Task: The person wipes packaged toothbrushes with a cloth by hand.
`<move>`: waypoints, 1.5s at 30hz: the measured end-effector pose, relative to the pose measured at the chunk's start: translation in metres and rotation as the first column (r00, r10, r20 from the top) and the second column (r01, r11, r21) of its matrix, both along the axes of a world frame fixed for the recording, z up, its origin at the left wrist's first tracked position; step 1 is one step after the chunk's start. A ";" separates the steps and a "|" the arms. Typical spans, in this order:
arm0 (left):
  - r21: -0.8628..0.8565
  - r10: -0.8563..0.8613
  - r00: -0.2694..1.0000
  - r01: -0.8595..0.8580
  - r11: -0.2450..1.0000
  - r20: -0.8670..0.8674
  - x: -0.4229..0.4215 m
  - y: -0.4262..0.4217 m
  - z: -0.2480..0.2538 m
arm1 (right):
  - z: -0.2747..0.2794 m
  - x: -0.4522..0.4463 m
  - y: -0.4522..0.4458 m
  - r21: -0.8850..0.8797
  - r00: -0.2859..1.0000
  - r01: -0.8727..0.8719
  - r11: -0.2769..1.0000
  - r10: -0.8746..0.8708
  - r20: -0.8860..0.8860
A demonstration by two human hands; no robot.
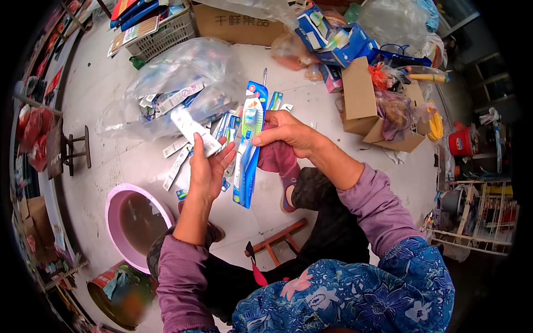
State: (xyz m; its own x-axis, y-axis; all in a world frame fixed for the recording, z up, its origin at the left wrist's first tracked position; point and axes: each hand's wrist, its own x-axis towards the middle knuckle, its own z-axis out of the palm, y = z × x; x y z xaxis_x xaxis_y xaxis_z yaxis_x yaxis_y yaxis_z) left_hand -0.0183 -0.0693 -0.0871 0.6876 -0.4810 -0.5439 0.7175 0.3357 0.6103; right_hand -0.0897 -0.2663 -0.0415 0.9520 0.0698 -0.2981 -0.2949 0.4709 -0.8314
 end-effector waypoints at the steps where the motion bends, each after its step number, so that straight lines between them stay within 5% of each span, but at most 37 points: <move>1: -0.002 -0.002 1.000 0.002 1.000 0.002 0.000 -0.002 -0.003 | -0.001 0.001 -0.002 -0.002 1.000 0.002 1.000 -0.002 0.002; 5: 0.150 -0.059 0.995 0.070 0.986 -0.075 -0.008 -0.007 0.003 | -0.006 0.004 -0.006 0.046 0.997 -0.002 0.999 0.006 -0.081; 7: 0.053 -0.409 0.904 0.406 0.912 0.124 -0.011 -0.002 0.005 | -0.007 0.005 -0.008 0.054 0.995 0.041 0.998 -0.036 -0.096; 9: 0.105 -0.404 0.907 0.393 0.914 0.118 -0.019 -0.001 0.011 | -0.008 0.006 -0.009 0.065 0.990 0.073 0.995 -0.065 -0.122; 11: 0.233 -0.512 0.797 0.457 0.858 0.321 -0.028 -0.002 0.019 | -0.007 0.006 -0.011 0.074 0.985 0.106 0.992 -0.094 -0.148; 18: 0.012 -0.373 0.919 0.375 0.927 0.129 -0.034 0.001 0.030 | 0.007 0.000 -0.010 -0.026 0.978 0.148 0.989 -0.150 -0.145; 27: 0.081 -0.146 0.970 0.133 0.988 0.196 -0.042 0.001 0.020 | 0.014 -0.002 -0.010 -0.297 0.973 0.173 0.939 -0.210 -0.097; 31: 0.143 -0.168 0.977 0.149 0.978 0.131 -0.039 0.003 0.025 | 0.017 -0.006 -0.006 -0.302 0.981 0.094 0.949 -0.140 -0.133; 36: 0.120 -0.179 0.951 0.153 0.981 0.251 -0.047 0.000 0.023 | 0.002 -0.007 0.006 -0.432 0.979 -0.036 0.901 -0.054 -0.195; 45: 0.013 -0.251 0.949 0.253 0.967 0.189 -0.054 0.002 0.029 | 0.001 -0.008 0.008 -0.311 0.982 0.107 0.944 -0.149 -0.114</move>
State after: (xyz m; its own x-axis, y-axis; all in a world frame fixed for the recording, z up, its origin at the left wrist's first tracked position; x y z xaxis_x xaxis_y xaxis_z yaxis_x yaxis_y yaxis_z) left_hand -0.0726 -0.0670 -0.0579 0.6322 -0.6574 -0.4099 0.6525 0.1665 0.7393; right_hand -0.0975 -0.2579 -0.0409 0.8968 -0.1632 -0.4111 -0.3669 0.2447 -0.8975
